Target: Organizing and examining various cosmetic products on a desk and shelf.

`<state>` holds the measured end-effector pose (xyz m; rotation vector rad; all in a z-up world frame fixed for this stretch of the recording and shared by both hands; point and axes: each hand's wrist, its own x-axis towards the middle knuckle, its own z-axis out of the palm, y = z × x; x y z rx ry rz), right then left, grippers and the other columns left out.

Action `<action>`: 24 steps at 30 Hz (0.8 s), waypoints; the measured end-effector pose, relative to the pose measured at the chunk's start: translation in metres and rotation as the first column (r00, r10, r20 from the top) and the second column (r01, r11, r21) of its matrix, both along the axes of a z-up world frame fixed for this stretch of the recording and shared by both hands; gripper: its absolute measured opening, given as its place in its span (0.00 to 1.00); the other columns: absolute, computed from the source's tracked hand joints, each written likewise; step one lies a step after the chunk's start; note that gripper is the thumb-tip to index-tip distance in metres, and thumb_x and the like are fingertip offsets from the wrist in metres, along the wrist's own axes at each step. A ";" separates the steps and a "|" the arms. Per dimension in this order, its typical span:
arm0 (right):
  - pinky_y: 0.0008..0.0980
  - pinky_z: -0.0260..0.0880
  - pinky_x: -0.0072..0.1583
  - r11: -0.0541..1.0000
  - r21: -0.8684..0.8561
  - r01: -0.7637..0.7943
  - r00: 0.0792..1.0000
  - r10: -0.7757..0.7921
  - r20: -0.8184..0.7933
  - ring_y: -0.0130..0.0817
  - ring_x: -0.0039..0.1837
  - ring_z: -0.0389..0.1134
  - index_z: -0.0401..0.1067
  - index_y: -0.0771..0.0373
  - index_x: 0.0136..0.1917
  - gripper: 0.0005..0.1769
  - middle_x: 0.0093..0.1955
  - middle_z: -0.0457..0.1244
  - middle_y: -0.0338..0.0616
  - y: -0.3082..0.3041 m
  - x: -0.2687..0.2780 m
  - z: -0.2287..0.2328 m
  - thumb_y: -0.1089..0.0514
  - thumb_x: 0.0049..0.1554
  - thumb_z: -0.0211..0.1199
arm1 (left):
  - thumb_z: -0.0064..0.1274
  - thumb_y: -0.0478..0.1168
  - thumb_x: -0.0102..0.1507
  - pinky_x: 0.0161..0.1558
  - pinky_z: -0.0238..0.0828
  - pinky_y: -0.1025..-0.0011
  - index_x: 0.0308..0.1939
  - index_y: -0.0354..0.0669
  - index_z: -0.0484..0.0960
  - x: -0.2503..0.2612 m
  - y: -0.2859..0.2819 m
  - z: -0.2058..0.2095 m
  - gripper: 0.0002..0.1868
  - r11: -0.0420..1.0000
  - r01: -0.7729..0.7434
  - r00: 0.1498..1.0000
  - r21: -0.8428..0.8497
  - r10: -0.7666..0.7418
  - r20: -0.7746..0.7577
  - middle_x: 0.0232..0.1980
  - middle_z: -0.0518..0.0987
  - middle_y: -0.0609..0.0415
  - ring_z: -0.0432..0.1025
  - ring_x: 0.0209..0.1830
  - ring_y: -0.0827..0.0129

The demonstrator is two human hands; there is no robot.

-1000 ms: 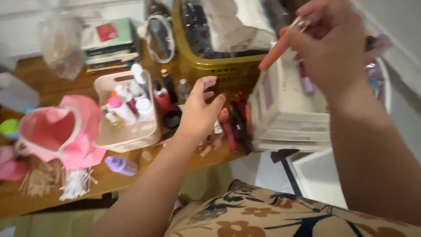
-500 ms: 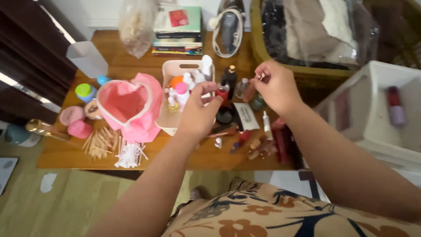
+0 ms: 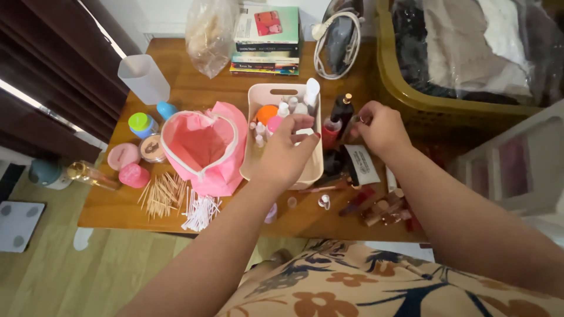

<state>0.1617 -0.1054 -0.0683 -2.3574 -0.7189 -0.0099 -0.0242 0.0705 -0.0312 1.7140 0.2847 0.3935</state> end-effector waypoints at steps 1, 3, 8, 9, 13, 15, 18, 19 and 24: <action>0.42 0.72 0.50 1.000 0.000 0.004 1.000 -0.004 -0.001 0.49 0.47 0.73 0.75 0.68 0.49 0.13 0.43 0.70 0.55 0.001 -0.001 -0.002 0.63 0.50 0.70 | 0.55 0.41 0.63 0.55 0.74 0.68 0.60 0.38 0.74 0.001 0.002 -0.001 0.22 1.000 0.004 1.000 0.000 -0.004 -0.001 0.57 0.80 0.52 0.77 0.55 0.65; 0.42 0.72 0.50 1.000 -0.012 0.002 0.997 -0.003 -0.073 0.48 0.46 0.73 0.76 0.67 0.48 0.13 0.42 0.70 0.54 0.003 -0.002 -0.005 0.62 0.49 0.71 | 0.55 0.40 0.63 0.55 0.74 0.68 0.60 0.38 0.74 0.004 0.005 -0.002 0.22 0.999 0.027 1.000 -0.018 -0.028 -0.012 0.58 0.80 0.52 0.76 0.55 0.65; 0.41 0.72 0.50 1.000 0.005 -0.020 0.998 0.021 -0.056 0.48 0.46 0.73 0.76 0.67 0.50 0.15 0.43 0.70 0.54 0.001 0.002 -0.015 0.61 0.49 0.71 | 0.54 0.40 0.63 0.53 0.75 0.68 0.60 0.38 0.74 0.006 0.009 0.000 0.22 0.997 0.045 0.999 -0.068 -0.047 -0.027 0.58 0.79 0.52 0.76 0.54 0.67; 0.41 0.72 0.50 1.000 -0.019 -0.018 0.999 0.017 -0.045 0.49 0.46 0.72 0.76 0.67 0.51 0.16 0.43 0.70 0.54 0.000 0.001 -0.014 0.62 0.49 0.72 | 0.54 0.40 0.63 0.54 0.75 0.69 0.60 0.38 0.74 0.006 0.008 0.001 0.22 0.997 0.047 0.998 -0.067 -0.049 -0.025 0.58 0.79 0.52 0.76 0.54 0.67; 0.40 0.73 0.50 1.000 0.025 -0.014 0.997 0.016 -0.073 0.47 0.46 0.73 0.76 0.66 0.52 0.15 0.43 0.71 0.53 -0.003 -0.003 -0.010 0.62 0.50 0.70 | 0.54 0.39 0.63 0.55 0.74 0.69 0.60 0.38 0.74 0.010 0.006 -0.001 0.21 0.998 0.045 0.999 -0.035 -0.045 0.002 0.58 0.79 0.53 0.76 0.54 0.67; 0.39 0.73 0.51 0.996 0.078 -0.047 0.995 0.054 -0.088 0.45 0.46 0.74 0.76 0.67 0.50 0.14 0.43 0.71 0.52 -0.005 -0.005 -0.008 0.61 0.50 0.70 | 0.55 0.39 0.63 0.55 0.74 0.69 0.60 0.38 0.74 0.011 0.004 -0.001 0.21 0.998 0.050 0.999 -0.023 -0.050 0.005 0.57 0.80 0.53 0.77 0.53 0.66; 0.38 0.73 0.51 0.998 0.048 -0.047 0.997 0.050 -0.055 0.45 0.47 0.74 0.75 0.67 0.50 0.14 0.44 0.71 0.52 -0.008 -0.009 -0.002 0.61 0.50 0.70 | 0.55 0.39 0.62 0.54 0.74 0.70 0.60 0.39 0.74 0.013 -0.001 0.002 0.22 0.999 0.052 0.998 -0.016 -0.052 0.018 0.57 0.79 0.54 0.76 0.53 0.68; 0.38 0.73 0.51 0.998 0.049 -0.041 0.998 0.043 -0.054 0.45 0.47 0.74 0.75 0.67 0.50 0.14 0.44 0.71 0.52 -0.010 -0.012 0.002 0.61 0.50 0.70 | 0.55 0.39 0.62 0.54 0.74 0.70 0.60 0.39 0.74 0.016 -0.002 -0.001 0.22 0.998 0.059 0.998 -0.015 -0.059 0.019 0.57 0.79 0.54 0.76 0.53 0.68; 0.38 0.73 0.50 0.998 0.063 -0.028 0.999 0.030 -0.033 0.42 0.46 0.74 0.75 0.67 0.52 0.16 0.44 0.71 0.52 -0.025 -0.026 0.034 0.60 0.52 0.72 | 0.55 0.37 0.65 0.48 0.75 0.73 0.57 0.38 0.76 0.029 -0.022 0.006 0.17 0.998 0.036 0.992 -0.043 -0.030 0.123 0.51 0.80 0.54 0.75 0.46 0.71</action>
